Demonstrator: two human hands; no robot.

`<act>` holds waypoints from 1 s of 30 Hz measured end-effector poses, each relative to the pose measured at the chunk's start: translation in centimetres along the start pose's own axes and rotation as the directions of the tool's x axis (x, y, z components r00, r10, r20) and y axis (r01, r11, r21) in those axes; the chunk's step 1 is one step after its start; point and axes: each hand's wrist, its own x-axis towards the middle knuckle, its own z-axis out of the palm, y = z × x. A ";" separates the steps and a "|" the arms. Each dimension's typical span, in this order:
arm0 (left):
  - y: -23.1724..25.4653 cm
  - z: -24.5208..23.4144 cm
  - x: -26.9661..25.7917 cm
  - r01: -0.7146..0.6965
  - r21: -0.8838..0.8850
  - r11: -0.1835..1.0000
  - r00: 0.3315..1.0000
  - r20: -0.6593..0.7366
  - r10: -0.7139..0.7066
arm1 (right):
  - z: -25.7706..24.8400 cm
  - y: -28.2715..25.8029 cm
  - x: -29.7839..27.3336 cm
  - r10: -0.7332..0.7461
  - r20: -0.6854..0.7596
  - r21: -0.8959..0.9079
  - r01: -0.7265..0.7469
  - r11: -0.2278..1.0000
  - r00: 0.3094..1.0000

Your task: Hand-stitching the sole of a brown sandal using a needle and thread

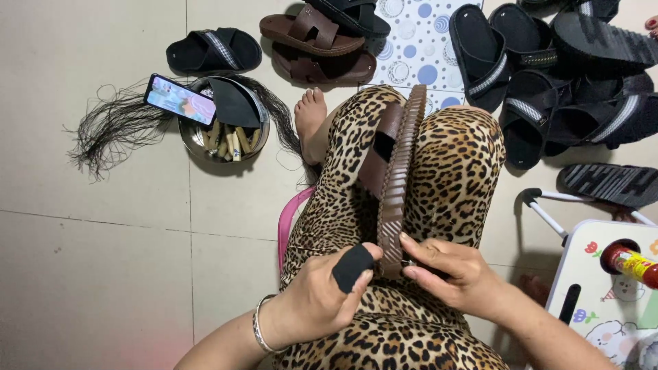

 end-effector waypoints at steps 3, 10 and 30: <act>-0.9 1.1 -0.8 0.108 0.019 0.994 0.993 0.038 -0.108 | -1.8 1.0 -1.3 0.116 0.283 -0.017 -0.116 0.993 0.952; -1.0 2.3 0.3 0.328 -0.048 0.944 0.943 0.084 -0.323 | -2.9 2.1 -2.2 0.214 0.471 -0.084 -0.198 0.977 0.856; -3.7 6.4 0.2 0.392 0.154 0.907 0.911 0.069 -0.406 | 2.8 2.2 -6.0 0.555 0.126 -0.071 -0.551 0.832 0.822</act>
